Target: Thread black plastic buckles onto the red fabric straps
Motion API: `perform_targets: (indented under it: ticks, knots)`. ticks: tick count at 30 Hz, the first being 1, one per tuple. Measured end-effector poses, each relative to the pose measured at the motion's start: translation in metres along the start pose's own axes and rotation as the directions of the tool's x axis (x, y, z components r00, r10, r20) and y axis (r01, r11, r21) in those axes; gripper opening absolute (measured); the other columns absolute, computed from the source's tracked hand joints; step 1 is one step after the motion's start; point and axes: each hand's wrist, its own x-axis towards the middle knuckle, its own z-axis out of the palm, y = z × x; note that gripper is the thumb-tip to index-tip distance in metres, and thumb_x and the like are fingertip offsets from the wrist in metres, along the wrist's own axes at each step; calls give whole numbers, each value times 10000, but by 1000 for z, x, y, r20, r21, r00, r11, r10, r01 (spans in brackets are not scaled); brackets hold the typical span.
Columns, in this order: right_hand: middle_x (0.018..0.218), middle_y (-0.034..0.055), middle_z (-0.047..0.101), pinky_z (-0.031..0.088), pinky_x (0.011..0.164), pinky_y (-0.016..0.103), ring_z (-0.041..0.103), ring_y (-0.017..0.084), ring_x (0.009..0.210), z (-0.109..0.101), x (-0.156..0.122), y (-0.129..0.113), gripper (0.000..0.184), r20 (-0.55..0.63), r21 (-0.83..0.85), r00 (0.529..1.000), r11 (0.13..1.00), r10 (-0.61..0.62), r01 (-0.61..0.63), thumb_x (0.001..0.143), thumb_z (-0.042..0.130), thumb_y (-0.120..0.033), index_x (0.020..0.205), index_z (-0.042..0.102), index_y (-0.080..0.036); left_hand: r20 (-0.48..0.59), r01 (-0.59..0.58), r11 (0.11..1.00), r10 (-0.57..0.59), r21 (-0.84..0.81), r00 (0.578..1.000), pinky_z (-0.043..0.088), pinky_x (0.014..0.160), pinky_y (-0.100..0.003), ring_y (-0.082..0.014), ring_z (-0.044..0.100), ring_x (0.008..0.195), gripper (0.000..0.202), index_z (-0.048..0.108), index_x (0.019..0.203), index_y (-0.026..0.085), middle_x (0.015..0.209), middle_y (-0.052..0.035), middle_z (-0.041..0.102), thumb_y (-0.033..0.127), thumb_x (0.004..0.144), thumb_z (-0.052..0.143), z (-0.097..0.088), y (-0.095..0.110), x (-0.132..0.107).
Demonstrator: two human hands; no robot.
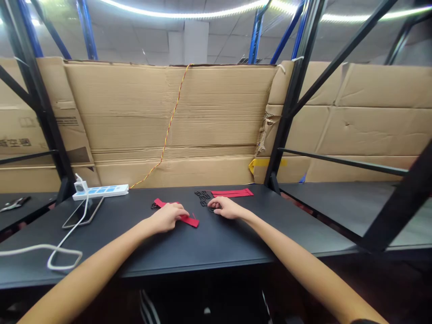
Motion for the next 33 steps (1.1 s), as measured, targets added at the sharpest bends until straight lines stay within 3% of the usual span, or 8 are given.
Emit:
perform_targets:
  ticks: [6, 9, 11, 16, 19, 24, 33]
  knots:
    - [774, 20, 608, 440, 646, 246, 537, 135, 705, -4, -5, -6, 318, 115, 102, 993, 995, -21, 9, 669, 618, -120, 982, 669, -149, -11, 50, 999, -50, 18, 999, 424, 789, -307, -209, 531, 928, 348, 688, 1040, 252, 971, -73, 572, 99, 837, 450, 3, 23, 1]
    - [705, -4, 582, 416, 603, 236, 509, 120, 649, -2, -5, -15, 254, 85, 169, 995, 985, -55, 40, 678, 653, -173, 931, 670, -158, -67, 53, 998, -54, -15, 996, 418, 811, -316, -214, 531, 930, 222, 702, 957, 228, 960, -68, 586, 261, 877, 498, 3, 28, 1]
    - [688, -7, 590, 421, 608, 243, 519, 116, 633, 1, -5, -20, 206, 51, 272, 997, 961, -62, 46, 684, 684, -233, 872, 661, -153, -84, 50, 995, -58, -90, 995, 422, 805, -303, -202, 550, 905, 248, 699, 895, 203, 941, -64, 614, 314, 899, 477, 3, 29, 2]
    - [693, 16, 650, 464, 607, 265, 610, 136, 622, 9, -5, -32, 328, 83, 659, 996, 751, -21, -39, 661, 760, -353, 854, 597, -144, -125, 102, 934, -153, -343, 980, 434, 759, -265, -172, 593, 829, 265, 657, 1007, 181, 921, -49, 678, 200, 896, 417, 6, 25, 7]
    - [705, 31, 671, 503, 664, 301, 661, 168, 678, 13, -8, -38, 376, 122, 774, 992, 628, -26, -79, 639, 796, -347, 875, 591, -140, -123, 157, 900, -225, -408, 967, 433, 695, -261, -170, 576, 759, 258, 656, 980, 174, 866, -38, 667, 273, 892, 435, 9, 23, 9]
    - [694, 30, 677, 519, 720, 329, 685, 186, 707, 19, -10, -43, 391, 170, 838, 984, 534, -59, -113, 633, 815, -308, 894, 588, -128, -115, 156, 863, -238, -480, 964, 396, 608, -239, -140, 497, 644, 332, 637, 882, 153, 709, -6, 575, 415, 899, 435, 13, 22, 11]
    - [683, 33, 686, 501, 714, 319, 654, 156, 638, 24, -12, -49, 373, 136, 826, 986, 560, -100, -58, 652, 795, -337, 891, 602, -125, -67, 126, 830, -193, -543, 979, 336, 561, -224, -115, 426, 594, 351, 617, 841, 153, 653, 19, 507, 451, 899, 440, 9, 31, 11]
